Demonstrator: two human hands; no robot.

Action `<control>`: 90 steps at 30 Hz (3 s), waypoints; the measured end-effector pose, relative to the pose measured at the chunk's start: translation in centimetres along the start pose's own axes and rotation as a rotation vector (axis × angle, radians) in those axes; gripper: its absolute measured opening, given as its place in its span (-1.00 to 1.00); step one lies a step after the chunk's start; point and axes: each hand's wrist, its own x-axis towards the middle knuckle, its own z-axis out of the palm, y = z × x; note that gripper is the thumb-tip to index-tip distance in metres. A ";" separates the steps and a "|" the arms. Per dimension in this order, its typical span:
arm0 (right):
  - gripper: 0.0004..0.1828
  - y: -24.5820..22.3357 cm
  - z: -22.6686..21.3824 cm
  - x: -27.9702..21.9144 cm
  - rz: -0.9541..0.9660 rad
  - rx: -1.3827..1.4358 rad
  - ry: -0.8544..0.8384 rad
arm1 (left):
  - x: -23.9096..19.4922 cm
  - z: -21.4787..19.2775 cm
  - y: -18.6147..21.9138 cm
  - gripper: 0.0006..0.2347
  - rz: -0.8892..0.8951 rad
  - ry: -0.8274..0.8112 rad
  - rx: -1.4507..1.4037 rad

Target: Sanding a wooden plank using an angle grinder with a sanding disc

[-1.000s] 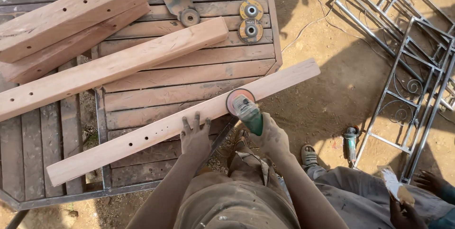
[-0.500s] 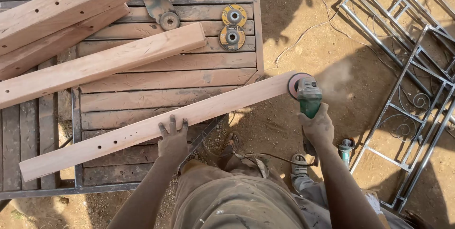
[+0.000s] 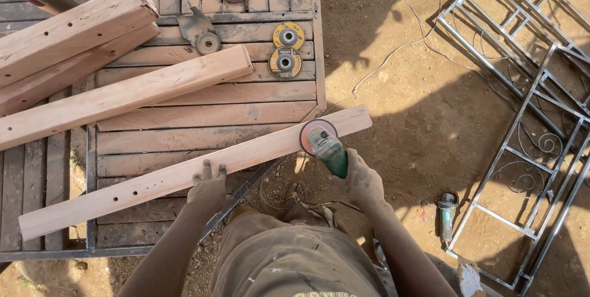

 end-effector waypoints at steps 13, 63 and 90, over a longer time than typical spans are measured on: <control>-0.28 7.4 -4.2 1.4 0.223 0.166 0.261 | -1.1 -1.6 1.1 -0.15 -0.029 -0.019 -0.073; -0.17 8.9 -3.5 3.7 0.256 0.224 0.375 | -4.9 -5.4 2.2 -0.24 -0.036 0.008 -0.151; -0.15 -27.7 20.2 -10.9 -0.174 -0.096 -0.020 | -9.7 1.1 -30.5 -0.37 -0.165 0.224 -0.388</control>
